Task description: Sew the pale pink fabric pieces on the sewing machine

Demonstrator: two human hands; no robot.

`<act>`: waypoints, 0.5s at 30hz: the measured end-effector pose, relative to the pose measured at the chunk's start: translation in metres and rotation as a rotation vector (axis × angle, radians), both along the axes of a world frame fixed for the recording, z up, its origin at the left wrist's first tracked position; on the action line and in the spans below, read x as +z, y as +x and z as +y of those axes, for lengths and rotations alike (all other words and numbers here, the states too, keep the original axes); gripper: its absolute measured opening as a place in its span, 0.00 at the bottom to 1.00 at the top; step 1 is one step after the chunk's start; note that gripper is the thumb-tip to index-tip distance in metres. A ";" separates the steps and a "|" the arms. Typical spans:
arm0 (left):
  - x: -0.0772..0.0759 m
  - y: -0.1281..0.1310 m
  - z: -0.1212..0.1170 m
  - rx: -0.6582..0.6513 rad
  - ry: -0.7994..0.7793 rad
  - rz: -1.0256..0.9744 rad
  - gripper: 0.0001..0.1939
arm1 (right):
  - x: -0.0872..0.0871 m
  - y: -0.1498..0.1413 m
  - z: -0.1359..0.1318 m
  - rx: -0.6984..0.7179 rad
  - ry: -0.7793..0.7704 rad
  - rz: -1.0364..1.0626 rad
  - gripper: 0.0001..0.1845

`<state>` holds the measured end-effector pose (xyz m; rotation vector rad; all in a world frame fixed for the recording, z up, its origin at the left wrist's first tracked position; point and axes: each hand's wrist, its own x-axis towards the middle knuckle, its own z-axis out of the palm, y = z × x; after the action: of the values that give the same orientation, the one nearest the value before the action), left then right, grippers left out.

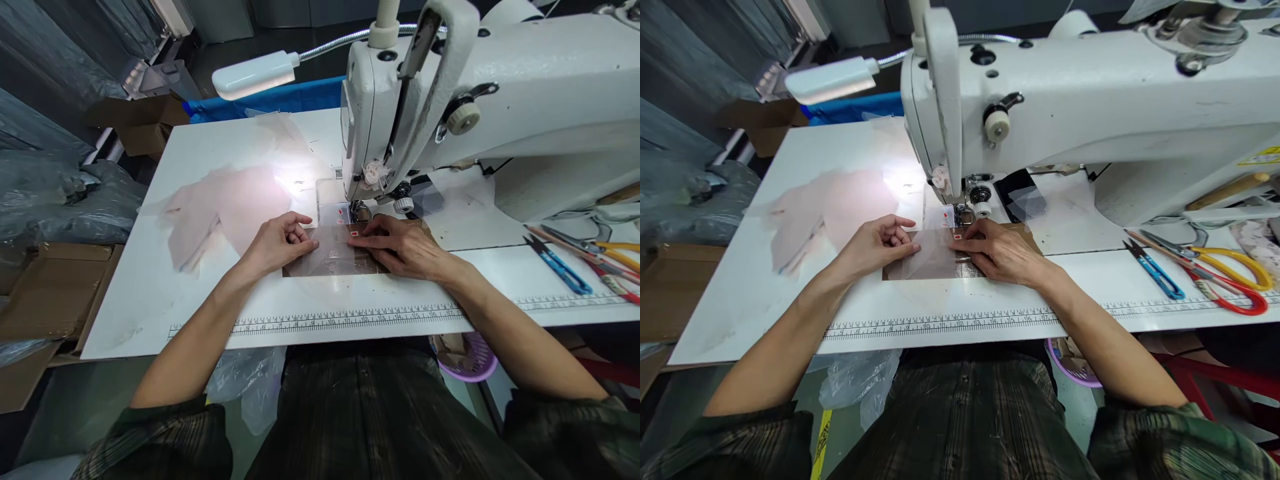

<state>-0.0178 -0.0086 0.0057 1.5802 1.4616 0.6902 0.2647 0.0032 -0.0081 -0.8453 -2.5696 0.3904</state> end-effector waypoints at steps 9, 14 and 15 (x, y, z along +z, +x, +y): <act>-0.003 -0.002 0.002 0.002 -0.021 -0.031 0.26 | 0.001 -0.001 -0.002 0.057 0.003 -0.026 0.18; 0.011 -0.001 -0.002 0.032 0.085 0.043 0.25 | 0.000 -0.002 -0.003 0.041 -0.001 -0.017 0.18; 0.015 0.002 -0.003 0.056 0.199 0.144 0.22 | 0.000 -0.002 -0.004 0.044 -0.002 -0.013 0.18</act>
<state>-0.0161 -0.0116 0.0209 1.7768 1.5876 0.7885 0.2622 -0.0003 -0.0084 -0.7961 -2.6040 0.4019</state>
